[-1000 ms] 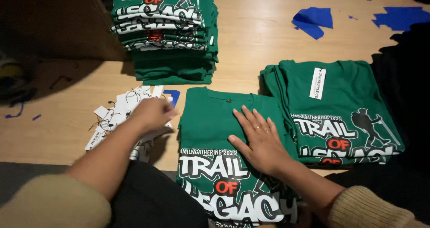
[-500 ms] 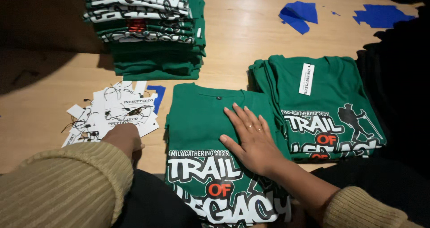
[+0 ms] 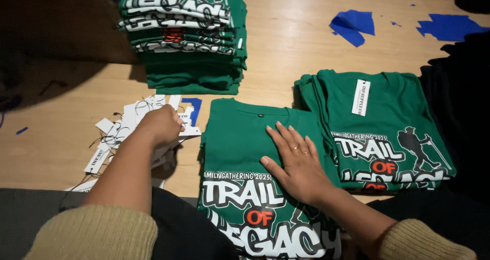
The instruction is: The person attaches white tags to the neck of green t-shirts. They pick up a tag, thread it through the shirt's neck opening, and then place the tagged shirt onto a stack.
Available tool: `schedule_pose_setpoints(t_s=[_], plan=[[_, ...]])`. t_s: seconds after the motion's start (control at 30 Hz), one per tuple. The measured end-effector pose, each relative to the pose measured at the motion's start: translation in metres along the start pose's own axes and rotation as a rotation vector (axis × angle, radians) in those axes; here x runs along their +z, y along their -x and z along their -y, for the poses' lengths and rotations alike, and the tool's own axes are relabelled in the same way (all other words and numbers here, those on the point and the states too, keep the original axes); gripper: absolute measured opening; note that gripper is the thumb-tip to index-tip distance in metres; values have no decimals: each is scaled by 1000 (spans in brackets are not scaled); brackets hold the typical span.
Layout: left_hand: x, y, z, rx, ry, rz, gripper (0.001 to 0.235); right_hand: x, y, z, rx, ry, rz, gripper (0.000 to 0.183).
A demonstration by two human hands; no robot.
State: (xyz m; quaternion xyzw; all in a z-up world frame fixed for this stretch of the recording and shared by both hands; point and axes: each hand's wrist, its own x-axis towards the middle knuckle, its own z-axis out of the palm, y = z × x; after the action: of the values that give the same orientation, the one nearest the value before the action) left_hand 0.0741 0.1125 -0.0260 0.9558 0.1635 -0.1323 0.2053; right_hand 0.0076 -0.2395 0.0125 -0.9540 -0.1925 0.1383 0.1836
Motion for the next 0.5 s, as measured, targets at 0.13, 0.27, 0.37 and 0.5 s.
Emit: schedule_pose_setpoints(t_s=[0.13,0.27,0.37,0.5], plan=[[-25,40,-24,5,155,-102,21,-2,0,1,0,-3,5,70],[-37,54,-49,48,663,-144,26,-4,0,2,12,-10,20,70],[-18,35,-65,133,993,-211,26,-4,1,3,11,-32,15,70],[8,72,-114,281,959,-225,23,0,-3,-1,17,-72,-4,71]])
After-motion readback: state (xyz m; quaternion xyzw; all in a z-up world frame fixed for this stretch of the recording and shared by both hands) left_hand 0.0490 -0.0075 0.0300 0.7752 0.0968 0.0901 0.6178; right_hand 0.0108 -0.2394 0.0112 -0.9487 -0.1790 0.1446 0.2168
